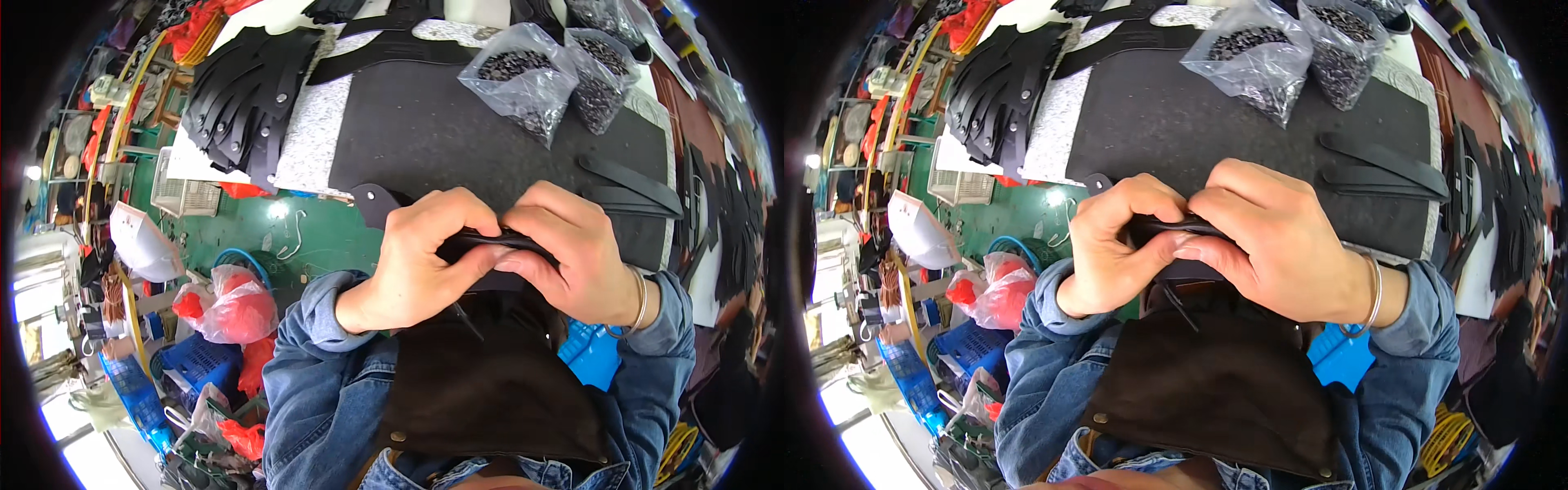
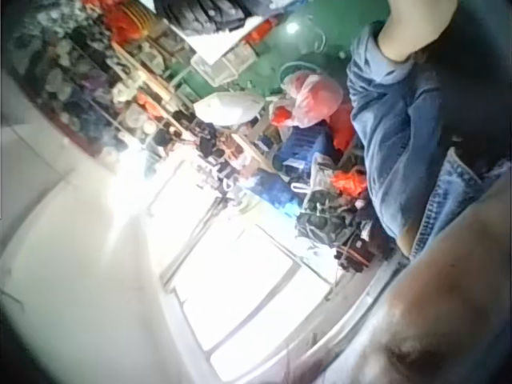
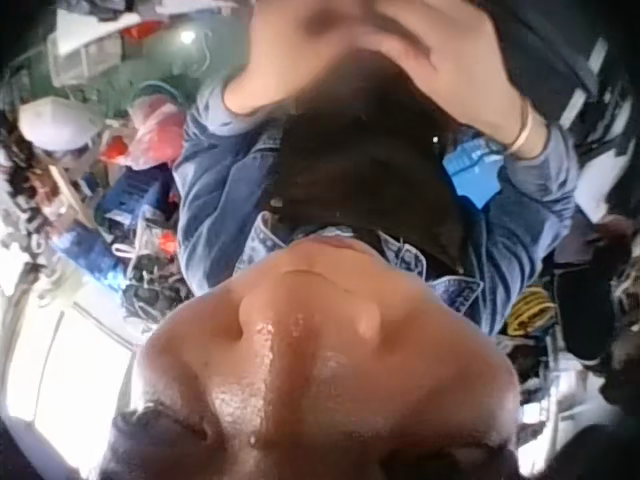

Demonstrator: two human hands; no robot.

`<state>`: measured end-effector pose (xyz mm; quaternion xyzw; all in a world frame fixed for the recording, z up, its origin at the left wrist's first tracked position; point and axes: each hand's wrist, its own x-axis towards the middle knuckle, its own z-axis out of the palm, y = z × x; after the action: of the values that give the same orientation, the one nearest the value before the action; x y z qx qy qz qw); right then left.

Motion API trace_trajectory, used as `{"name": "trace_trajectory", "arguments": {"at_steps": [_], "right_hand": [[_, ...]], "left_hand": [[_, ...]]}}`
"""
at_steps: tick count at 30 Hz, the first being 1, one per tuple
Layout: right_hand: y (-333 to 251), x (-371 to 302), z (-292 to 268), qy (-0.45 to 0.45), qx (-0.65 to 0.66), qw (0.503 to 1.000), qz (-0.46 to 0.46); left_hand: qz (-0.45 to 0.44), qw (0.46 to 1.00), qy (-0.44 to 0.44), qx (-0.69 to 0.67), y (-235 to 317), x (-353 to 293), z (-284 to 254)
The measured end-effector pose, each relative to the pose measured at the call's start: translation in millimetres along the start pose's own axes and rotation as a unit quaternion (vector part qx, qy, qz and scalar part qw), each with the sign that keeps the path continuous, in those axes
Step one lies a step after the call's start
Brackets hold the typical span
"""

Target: Assemble small components onto fabric pieces, stack them, and place them into bags

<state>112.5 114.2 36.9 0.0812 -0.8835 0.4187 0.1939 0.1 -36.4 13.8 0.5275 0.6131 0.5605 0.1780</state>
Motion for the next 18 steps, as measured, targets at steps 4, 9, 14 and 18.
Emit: {"name": "trace_trajectory", "arguments": {"at_steps": [4,9,14,18], "right_hand": [[-2.1,8.0,5.0,0.008,-0.006,1.000,-0.011],[-1.1,19.4,8.1,0.013,0.015,1.000,-0.008],[5.9,31.1,-12.1,0.014,0.011,0.999,0.032],[14.7,29.2,-29.8,0.035,0.018,0.998,0.056]], "left_hand": [[0.005,1.000,0.003,0.010,4.8,-1.2,-10.9],[0.009,0.999,0.004,0.038,8.2,6.0,-24.2],[0.118,0.943,0.091,0.298,13.1,52.6,-77.4],[0.244,0.700,0.217,0.635,-32.5,115.3,-188.1]]}}
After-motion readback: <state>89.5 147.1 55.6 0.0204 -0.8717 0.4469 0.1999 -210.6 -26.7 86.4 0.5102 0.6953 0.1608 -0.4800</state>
